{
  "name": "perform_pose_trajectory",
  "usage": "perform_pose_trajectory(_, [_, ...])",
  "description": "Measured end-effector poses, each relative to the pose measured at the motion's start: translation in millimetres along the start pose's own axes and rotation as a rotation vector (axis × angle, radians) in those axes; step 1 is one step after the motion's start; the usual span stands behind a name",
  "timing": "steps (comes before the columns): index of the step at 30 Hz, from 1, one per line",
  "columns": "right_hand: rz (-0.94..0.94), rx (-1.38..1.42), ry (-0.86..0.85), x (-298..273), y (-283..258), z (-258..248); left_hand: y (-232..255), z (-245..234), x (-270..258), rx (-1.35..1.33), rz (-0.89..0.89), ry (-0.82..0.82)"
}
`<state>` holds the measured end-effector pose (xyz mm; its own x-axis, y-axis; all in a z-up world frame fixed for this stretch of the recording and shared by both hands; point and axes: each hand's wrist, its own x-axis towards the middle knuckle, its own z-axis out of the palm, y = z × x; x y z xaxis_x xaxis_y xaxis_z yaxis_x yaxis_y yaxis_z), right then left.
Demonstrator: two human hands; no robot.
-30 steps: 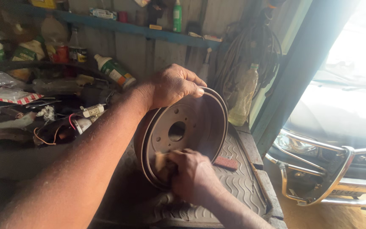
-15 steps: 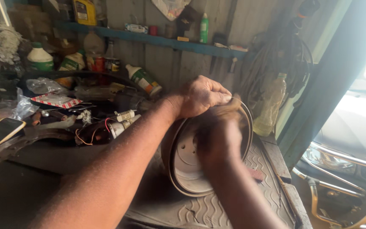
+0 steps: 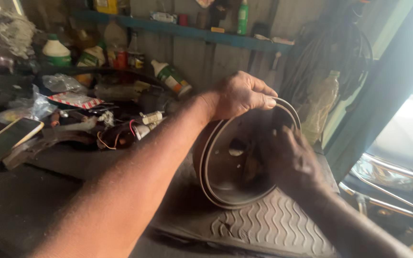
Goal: The person rubs the inner surface of a metal brake drum with their hands, a piece of sandpaper, and a cloth.
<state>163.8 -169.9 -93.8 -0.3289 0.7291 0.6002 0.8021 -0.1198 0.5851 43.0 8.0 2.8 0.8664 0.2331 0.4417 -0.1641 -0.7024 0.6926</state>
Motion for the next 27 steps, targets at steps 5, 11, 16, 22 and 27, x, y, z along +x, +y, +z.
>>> perform_pose_trajectory(5, [0.349,0.317,-0.301,-6,-44,-3,2,-4,1,0.008,0.009,-0.007])
perform_pose_trajectory(11, [0.562,0.789,-0.422,8,-77,-17,9,0,1,0.051,0.013,0.018])
perform_pose_trajectory(16, [0.955,1.819,-0.547,8,-56,-24,14,-3,-10,-0.002,-0.02,-0.006])
perform_pose_trajectory(22, [1.223,2.064,0.083,22,-14,-25,2,-10,-21,-0.049,0.037,-0.01])
perform_pose_trajectory(27, [0.692,1.853,0.288,37,-64,-16,5,-5,-7,-0.061,0.037,-0.035])
